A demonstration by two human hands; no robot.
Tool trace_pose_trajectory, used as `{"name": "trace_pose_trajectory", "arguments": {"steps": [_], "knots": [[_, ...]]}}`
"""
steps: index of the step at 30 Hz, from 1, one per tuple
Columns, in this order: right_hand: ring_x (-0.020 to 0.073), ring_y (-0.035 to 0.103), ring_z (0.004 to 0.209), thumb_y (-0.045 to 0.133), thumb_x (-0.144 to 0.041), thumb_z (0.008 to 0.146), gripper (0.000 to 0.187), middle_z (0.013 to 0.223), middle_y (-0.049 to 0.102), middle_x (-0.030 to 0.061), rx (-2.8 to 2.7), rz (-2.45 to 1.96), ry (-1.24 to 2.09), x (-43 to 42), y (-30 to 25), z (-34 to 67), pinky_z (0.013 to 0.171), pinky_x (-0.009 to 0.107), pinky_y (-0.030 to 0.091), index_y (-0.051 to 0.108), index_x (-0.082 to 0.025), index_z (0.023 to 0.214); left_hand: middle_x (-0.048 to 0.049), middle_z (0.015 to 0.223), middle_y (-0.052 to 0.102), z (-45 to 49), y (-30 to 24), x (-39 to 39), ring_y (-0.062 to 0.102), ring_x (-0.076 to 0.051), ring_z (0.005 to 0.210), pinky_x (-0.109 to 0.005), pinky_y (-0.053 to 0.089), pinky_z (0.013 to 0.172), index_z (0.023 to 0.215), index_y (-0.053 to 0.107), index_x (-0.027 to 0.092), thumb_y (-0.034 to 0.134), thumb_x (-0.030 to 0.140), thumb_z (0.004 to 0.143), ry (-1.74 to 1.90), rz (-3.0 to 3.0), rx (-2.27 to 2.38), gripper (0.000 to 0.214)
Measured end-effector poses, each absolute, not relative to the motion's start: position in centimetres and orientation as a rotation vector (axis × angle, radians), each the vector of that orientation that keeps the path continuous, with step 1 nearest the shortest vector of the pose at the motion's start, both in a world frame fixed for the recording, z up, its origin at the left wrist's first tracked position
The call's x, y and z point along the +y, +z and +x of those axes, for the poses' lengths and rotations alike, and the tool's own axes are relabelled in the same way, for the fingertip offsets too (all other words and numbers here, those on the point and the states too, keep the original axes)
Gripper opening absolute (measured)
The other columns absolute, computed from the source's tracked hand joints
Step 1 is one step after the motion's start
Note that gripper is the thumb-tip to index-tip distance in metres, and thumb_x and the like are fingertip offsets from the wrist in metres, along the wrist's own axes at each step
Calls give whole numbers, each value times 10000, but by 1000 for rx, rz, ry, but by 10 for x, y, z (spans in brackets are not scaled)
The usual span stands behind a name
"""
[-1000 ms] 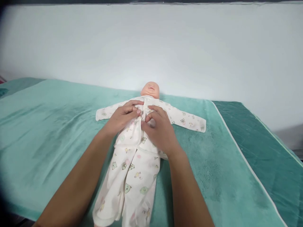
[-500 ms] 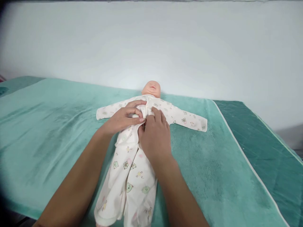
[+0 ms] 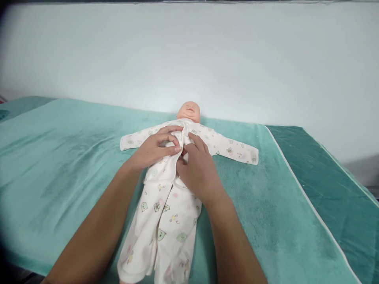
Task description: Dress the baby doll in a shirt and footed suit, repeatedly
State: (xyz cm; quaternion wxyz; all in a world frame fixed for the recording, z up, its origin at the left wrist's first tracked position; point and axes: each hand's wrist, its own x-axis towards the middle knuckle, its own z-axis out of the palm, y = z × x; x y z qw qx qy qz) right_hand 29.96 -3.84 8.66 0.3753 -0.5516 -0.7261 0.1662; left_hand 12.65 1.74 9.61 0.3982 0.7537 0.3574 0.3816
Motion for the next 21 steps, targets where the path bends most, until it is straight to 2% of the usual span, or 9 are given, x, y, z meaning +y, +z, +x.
{"name": "trace_pose_trajectory", "arguments": {"steps": [5, 10, 16, 19, 21], "knots": [[374, 388, 1462, 566, -129, 837, 109, 1546, 466, 148, -1858, -1539, 268, -43, 84, 289, 1111, 645, 399, 558, -222, 893, 6, 1497, 521, 127, 94, 18, 412, -271, 1447, -457, 392, 1161, 789, 716, 255, 719, 350, 846, 976, 1928, 901, 110], [330, 385, 1467, 488, -118, 885, 126, 1541, 477, 129, -1915, -1541, 276, -42, 89, 290, 1141, 578, 391, 561, -211, 843, -2, 1508, 503, 128, 96, 16, 391, -270, 1459, -458, 403, 1157, 801, 720, 249, 718, 358, 841, 956, 1923, 902, 116], [296, 416, 1438, 569, -165, 838, 109, 1524, 499, 65, -1837, -1401, 490, -38, 95, 305, 1152, 533, 357, 563, -230, 751, 6, 1490, 522, 129, 99, 13, 421, -265, 1440, -455, 393, 1159, 779, 721, 244, 703, 279, 838, 971, 1854, 888, 71], [273, 535, 1308, 624, -250, 840, 124, 1431, 576, 37, -1671, -1340, 700, -38, 100, 316, 1065, 460, 423, 565, -229, 734, -6, 1490, 526, 125, 99, 13, 444, -276, 1422, -449, 441, 1103, 791, 719, 234, 694, 268, 844, 1000, 1780, 822, 67], [222, 624, 1100, 643, -300, 851, 141, 1274, 651, 32, -1537, -1309, 827, -39, 103, 322, 890, 367, 487, 572, -227, 753, -16, 1483, 537, 124, 100, 13, 439, -282, 1424, -456, 433, 1106, 796, 719, 230, 694, 268, 846, 1023, 1765, 805, 68]]}}
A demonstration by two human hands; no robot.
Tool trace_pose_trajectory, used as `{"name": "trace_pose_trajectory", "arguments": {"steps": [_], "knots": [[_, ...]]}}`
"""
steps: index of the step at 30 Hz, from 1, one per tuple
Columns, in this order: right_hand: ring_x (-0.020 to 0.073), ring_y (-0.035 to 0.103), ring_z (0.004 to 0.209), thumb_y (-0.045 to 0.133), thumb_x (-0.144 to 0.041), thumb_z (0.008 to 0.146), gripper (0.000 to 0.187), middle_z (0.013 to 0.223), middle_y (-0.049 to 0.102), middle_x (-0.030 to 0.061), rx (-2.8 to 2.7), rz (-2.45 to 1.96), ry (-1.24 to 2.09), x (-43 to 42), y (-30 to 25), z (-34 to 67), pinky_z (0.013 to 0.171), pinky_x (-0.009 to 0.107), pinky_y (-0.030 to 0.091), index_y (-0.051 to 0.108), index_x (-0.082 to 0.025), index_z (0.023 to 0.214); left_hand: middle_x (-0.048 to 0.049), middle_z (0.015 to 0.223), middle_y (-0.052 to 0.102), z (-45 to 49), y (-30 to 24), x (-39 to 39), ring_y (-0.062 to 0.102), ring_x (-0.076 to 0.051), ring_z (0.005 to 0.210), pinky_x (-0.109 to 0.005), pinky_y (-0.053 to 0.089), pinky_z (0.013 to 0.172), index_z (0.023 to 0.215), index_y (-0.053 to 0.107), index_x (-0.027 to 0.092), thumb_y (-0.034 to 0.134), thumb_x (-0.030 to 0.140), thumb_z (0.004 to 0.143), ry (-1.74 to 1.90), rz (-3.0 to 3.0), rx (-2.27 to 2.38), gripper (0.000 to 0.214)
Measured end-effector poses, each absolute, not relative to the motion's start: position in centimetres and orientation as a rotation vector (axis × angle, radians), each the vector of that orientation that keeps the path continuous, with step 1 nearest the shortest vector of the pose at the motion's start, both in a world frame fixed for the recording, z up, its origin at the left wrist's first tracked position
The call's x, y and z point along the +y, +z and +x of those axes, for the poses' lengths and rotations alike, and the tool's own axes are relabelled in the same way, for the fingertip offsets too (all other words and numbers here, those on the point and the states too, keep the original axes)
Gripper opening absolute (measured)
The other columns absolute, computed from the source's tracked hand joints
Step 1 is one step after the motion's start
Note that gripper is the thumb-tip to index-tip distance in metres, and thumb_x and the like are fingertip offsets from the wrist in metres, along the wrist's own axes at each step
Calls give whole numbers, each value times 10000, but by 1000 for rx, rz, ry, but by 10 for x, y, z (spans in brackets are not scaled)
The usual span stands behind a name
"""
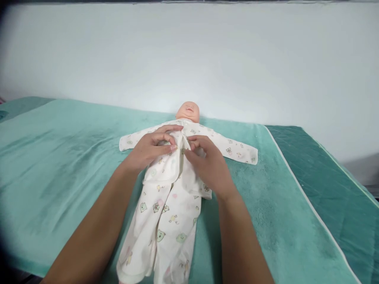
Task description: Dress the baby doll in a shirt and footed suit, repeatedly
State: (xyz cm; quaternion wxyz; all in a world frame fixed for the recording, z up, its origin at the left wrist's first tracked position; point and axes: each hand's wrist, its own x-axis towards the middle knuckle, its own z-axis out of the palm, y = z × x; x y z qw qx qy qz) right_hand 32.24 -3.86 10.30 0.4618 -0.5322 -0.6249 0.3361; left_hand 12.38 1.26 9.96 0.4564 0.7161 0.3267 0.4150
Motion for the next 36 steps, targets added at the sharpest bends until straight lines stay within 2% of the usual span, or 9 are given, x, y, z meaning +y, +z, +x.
{"name": "trace_pose_trajectory", "arguments": {"steps": [1, 3, 6, 9, 11, 16, 21, 25, 36], "knots": [[188, 634, 960, 654, -317, 852, 143, 1147, 677, 24, -1469, -1306, 882, -39, 104, 325, 776, 322, 485, 578, -228, 771, -20, 1474, 546, 124, 100, 12, 436, -282, 1425, -460, 418, 1118, 794, 720, 228, 698, 272, 846, 1030, 1769, 806, 71], [121, 544, 693, 684, -346, 847, 161, 857, 629, -15, -1351, -1313, 972, -40, 106, 326, 585, 260, 393, 584, -230, 796, -28, 1445, 566, 124, 100, 12, 444, -279, 1414, -460, 403, 1126, 784, 720, 227, 706, 285, 846, 1037, 1779, 812, 86], [77, 377, 549, 715, -358, 840, 197, 656, 459, -63, -1273, -1291, 1077, -41, 108, 322, 494, 234, 274, 579, -225, 791, -38, 1392, 585, 125, 101, 11, 485, -274, 1363, -426, 470, 1031, 776, 721, 229, 710, 298, 846, 1038, 1767, 808, 99], [75, 403, 576, 742, -364, 831, 216, 661, 467, -61, -1289, -1223, 1152, -42, 108, 317, 511, 225, 310, 589, -215, 793, -46, 1363, 585, 126, 102, 10, 503, -277, 1330, -389, 512, 931, 774, 719, 227, 715, 304, 841, 1017, 1762, 806, 102], [79, 428, 598, 769, -379, 815, 234, 672, 488, -57, -1300, -1186, 1178, -41, 107, 317, 531, 222, 341, 606, -211, 808, -44, 1370, 578, 126, 103, 10, 495, -282, 1336, -388, 513, 932, 776, 717, 225, 722, 316, 839, 992, 1773, 803, 110], [84, 495, 606, 796, -390, 800, 239, 690, 549, -50, -1337, -1127, 1230, -38, 104, 320, 548, 226, 393, 644, -210, 843, -28, 1435, 546, 126, 105, 9, 474, -284, 1370, -430, 481, 1031, 773, 717, 227, 713, 320, 849, 951, 1763, 816, 120], [79, 540, 581, 809, -350, 798, 219, 684, 588, -53, -1343, -1085, 1262, -37, 102, 321, 547, 225, 435, 670, -211, 895, 8, 1530, 488, 126, 105, 8, 367, -281, 1476, -482, 327, 1198, 799, 741, 248, 726, 329, 840, 942, 1747, 855, 92], [81, 556, 569, 812, -331, 792, 233, 683, 606, -51, -1348, -1097, 1266, -37, 102, 320, 551, 233, 461, 672, -205, 928, 5, 1548, 477, 125, 105, 9, 357, -292, 1490, -491, 344, 1192, 808, 744, 247, 731, 344, 833, 935, 1718, 848, 100], [102, 603, 592, 777, -318, 812, 262, 685, 633, -51, -1424, -1186, 1293, -39, 105, 317, 587, 243, 484, 598, -215, 974, 3, 1545, 490, 125, 102, 13, 293, -268, 1524, -518, 241, 1242, 786, 734, 248, 689, 440, 879, 880, 1920, 845, 217]]}}
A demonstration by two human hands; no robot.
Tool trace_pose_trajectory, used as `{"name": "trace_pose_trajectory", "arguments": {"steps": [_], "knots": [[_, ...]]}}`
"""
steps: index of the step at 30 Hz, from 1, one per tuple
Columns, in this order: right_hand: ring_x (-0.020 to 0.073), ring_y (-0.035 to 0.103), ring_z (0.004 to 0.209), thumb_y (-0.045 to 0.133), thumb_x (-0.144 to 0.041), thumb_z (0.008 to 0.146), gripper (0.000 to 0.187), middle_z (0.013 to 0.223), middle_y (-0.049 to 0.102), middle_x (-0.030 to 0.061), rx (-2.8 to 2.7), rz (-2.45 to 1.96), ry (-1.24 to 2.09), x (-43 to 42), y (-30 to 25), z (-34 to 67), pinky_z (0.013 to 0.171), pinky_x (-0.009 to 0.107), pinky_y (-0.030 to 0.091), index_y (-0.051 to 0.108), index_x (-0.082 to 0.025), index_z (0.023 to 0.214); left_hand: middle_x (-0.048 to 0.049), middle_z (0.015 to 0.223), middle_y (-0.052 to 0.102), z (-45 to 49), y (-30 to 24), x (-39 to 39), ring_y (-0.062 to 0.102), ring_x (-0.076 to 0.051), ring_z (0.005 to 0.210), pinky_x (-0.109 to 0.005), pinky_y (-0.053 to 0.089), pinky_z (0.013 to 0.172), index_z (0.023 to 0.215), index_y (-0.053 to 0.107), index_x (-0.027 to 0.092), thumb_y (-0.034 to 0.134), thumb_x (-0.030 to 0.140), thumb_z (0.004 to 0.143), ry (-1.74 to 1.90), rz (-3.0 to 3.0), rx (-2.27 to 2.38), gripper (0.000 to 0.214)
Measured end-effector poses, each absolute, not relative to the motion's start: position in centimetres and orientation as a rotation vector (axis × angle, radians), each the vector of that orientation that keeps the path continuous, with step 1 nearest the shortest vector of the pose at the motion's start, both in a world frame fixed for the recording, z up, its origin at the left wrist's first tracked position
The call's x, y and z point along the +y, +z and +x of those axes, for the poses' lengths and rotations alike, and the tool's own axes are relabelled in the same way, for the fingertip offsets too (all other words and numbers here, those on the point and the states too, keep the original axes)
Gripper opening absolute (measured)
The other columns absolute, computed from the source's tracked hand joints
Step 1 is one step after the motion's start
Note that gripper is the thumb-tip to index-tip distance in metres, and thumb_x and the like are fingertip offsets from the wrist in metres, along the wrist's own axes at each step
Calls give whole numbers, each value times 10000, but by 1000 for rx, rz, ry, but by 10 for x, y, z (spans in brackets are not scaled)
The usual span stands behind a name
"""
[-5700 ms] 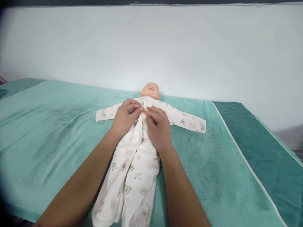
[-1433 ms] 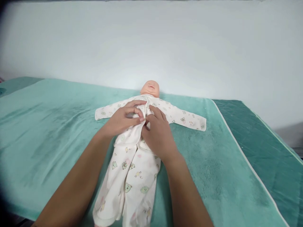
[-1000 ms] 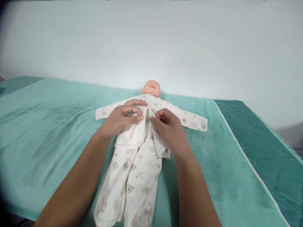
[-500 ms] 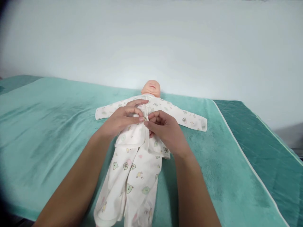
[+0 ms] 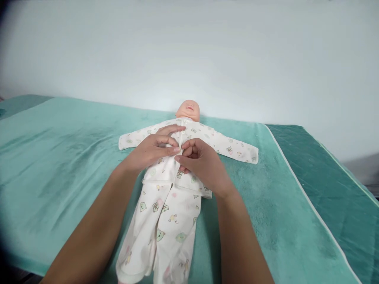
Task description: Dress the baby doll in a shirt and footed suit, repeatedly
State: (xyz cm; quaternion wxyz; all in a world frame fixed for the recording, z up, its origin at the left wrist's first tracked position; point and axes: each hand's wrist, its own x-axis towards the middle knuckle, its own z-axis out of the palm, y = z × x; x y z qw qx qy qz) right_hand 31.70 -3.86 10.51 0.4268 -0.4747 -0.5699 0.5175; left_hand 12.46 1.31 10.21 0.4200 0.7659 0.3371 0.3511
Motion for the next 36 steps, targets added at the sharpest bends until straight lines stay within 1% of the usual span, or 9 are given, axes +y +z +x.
{"name": "trace_pose_trajectory", "arguments": {"steps": [5, 9, 15, 20, 26, 30, 33, 36], "knots": [[116, 632, 605, 726, -273, 824, 204, 692, 609, -58, -1461, -1278, 1219, -42, 109, 309, 590, 257, 493, 558, -225, 930, 11, 1549, 486, 125, 104, 13, 258, -269, 1539, -530, 232, 1246, 762, 734, 252, 671, 470, 890, 849, 1947, 855, 260], [128, 647, 617, 702, -282, 838, 169, 694, 622, -56, -1529, -1368, 1127, -44, 109, 306, 604, 275, 490, 550, -236, 895, 33, 1543, 492, 127, 103, 12, 246, -284, 1538, -540, 220, 1250, 717, 717, 250, 705, 469, 857, 844, 1971, 881, 260], [132, 637, 612, 677, -242, 826, 142, 716, 624, -65, -1594, -1413, 1019, -45, 107, 303, 585, 281, 471, 555, -255, 898, 39, 1547, 487, 126, 103, 11, 252, -272, 1539, -555, 232, 1244, 720, 705, 246, 690, 323, 849, 832, 1974, 891, 151], [137, 626, 614, 682, -270, 832, 153, 702, 617, -61, -1629, -1421, 998, -45, 108, 303, 589, 284, 452, 551, -254, 911, 40, 1554, 475, 124, 104, 12, 247, -281, 1541, -559, 305, 1210, 743, 730, 260, 702, 362, 841, 820, 1941, 851, 144], [143, 599, 618, 670, -290, 849, 164, 671, 584, -65, -1728, -1442, 852, -45, 105, 300, 588, 280, 405, 535, -262, 938, 66, 1561, 468, 121, 103, 15, 224, -261, 1555, -562, 200, 1260, 785, 751, 289, 715, 336, 838, 805, 1929, 831, 79], [148, 559, 595, 626, -277, 873, 128, 652, 571, -57, -1802, -1475, 702, -47, 105, 297, 571, 280, 366, 525, -259, 950, 67, 1575, 451, 118, 100, 17, 200, -262, 1563, -556, 213, 1258, 807, 760, 297, 721, 346, 837, 786, 1903, 794, 70], [156, 560, 604, 601, -282, 891, 114, 661, 584, -50, -1838, -1491, 642, -48, 105, 294, 577, 283, 358, 516, -256, 963, 65, 1583, 442, 116, 100, 18, 180, -267, 1569, -556, 223, 1256, 817, 763, 299, 731, 362, 829, 765, 1887, 787, 72], [165, 561, 606, 592, -277, 894, 123, 683, 607, -36, -1892, -1538, 543, -49, 103, 290, 573, 286, 342, 498, -252, 970, 63, 1579, 450, 115, 99, 17, 189, -256, 1567, -550, 216, 1261, 824, 759, 299, 726, 331, 833, 775, 1895, 778, 47]]}}
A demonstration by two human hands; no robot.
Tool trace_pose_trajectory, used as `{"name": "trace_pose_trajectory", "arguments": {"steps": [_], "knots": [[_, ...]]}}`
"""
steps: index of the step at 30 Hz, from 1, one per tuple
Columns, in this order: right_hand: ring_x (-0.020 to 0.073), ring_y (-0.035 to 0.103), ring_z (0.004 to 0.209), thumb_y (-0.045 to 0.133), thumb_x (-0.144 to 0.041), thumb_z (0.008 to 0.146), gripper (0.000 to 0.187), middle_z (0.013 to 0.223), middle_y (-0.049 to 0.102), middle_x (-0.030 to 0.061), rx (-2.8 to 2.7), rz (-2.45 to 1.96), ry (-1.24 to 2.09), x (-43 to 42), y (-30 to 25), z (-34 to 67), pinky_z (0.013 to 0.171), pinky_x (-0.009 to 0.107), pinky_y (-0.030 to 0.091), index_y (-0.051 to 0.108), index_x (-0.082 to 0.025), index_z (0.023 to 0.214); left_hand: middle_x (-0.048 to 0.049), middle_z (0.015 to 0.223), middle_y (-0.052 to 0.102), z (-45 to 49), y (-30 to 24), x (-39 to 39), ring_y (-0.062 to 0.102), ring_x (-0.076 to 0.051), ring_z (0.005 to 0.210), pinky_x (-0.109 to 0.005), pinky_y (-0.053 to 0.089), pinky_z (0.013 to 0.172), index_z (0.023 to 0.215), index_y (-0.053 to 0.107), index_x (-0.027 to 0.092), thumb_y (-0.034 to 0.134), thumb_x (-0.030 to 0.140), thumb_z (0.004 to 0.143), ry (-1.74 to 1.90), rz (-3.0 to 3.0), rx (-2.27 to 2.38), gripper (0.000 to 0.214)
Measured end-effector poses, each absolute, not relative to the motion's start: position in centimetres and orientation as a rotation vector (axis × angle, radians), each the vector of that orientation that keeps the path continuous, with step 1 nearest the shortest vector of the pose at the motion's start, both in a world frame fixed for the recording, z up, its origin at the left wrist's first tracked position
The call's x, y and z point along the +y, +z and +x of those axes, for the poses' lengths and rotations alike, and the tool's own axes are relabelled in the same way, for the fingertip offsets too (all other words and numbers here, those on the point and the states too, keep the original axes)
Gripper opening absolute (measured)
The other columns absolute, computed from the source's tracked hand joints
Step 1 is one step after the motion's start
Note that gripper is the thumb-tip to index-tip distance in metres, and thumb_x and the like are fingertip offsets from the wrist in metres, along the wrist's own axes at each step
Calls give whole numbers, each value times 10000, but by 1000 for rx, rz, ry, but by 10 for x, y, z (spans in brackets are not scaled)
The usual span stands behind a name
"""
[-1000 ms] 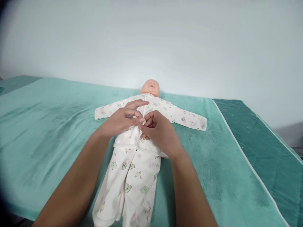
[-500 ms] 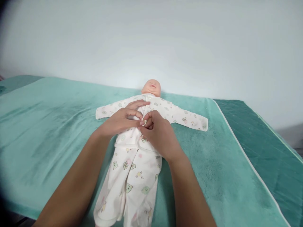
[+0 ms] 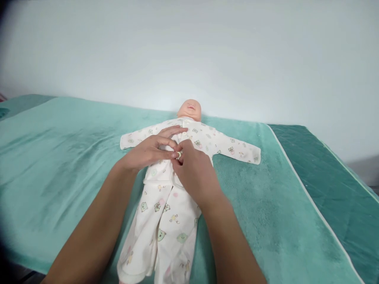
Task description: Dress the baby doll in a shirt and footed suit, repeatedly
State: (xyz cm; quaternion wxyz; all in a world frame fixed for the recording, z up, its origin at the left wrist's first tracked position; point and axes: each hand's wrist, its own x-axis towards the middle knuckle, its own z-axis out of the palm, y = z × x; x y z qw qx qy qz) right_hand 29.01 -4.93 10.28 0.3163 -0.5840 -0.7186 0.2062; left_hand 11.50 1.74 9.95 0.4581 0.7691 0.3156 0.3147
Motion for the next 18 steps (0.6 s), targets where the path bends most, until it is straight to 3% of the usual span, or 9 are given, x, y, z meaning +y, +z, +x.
{"name": "trace_pose_trajectory", "arguments": {"steps": [6, 12, 18], "knots": [[172, 569, 594, 564, -259, 900, 110, 711, 642, -11, -1898, -1570, 445, -50, 98, 285, 560, 287, 342, 491, -250, 983, 58, 1573, 457, 116, 101, 15, 183, -255, 1569, -557, 222, 1257, 836, 764, 302, 712, 288, 837, 779, 1904, 787, 53], [153, 633, 514, 643, -308, 885, 160, 593, 632, -63, -1690, -1469, 927, -49, 107, 294, 532, 276, 434, 507, -261, 956, 73, 1573, 455, 118, 102, 15, 180, -270, 1569, -557, 184, 1268, 819, 771, 310, 735, 418, 835, 767, 1907, 819, 115], [141, 647, 507, 728, -358, 856, 303, 662, 722, -34, -1500, -1322, 1347, -46, 108, 306, 462, 234, 468, 526, -260, 1058, 69, 1580, 452, 115, 102, 17, 173, -274, 1573, -529, 150, 1277, 798, 773, 298, 728, 455, 838, 750, 1963, 811, 168]]}}
